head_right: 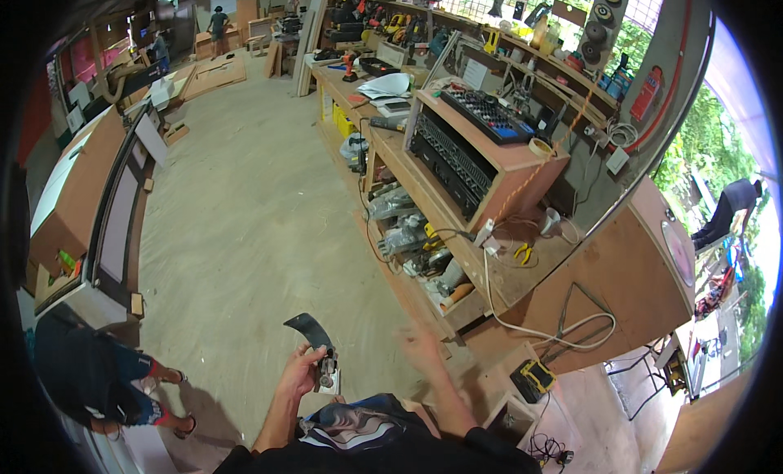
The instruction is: The person removes a riving knife from a table saw and then handles an angle grinder at a workbench.
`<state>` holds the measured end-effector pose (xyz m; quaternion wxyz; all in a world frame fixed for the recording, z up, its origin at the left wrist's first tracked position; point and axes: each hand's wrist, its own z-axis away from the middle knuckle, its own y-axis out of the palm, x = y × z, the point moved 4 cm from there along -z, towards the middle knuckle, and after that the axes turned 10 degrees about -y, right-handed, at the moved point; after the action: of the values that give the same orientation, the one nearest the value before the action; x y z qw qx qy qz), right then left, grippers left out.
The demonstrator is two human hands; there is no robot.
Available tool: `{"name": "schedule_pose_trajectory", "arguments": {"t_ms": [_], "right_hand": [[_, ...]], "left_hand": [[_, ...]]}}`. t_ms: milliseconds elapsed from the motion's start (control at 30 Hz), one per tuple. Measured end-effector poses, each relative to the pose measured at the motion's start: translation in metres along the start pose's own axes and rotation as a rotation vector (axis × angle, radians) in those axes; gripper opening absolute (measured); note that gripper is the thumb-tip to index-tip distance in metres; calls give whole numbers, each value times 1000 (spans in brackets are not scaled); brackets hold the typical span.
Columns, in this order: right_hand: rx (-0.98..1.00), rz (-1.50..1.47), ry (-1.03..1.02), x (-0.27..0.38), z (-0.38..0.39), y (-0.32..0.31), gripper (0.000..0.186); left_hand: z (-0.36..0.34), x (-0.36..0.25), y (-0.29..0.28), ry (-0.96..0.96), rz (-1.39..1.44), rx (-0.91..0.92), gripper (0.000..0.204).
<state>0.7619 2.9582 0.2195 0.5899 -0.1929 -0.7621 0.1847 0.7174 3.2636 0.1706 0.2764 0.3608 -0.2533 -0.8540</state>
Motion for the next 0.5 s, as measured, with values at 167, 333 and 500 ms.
{"name": "schedule_pose_trajectory", "arguments": {"t_ms": [167,333,500], "right_hand": [[324,-361,267,33,-69,136,46],[342,-385,369,5,-187,183,33],[261,-404,282,-52,-341,218,28]], "left_hand": [[-80,-70,3,-75,-212,104,36],[-164,-146,41,-89,-319,180,37],[-268,-247,69,-90,-596,107,39]]}}
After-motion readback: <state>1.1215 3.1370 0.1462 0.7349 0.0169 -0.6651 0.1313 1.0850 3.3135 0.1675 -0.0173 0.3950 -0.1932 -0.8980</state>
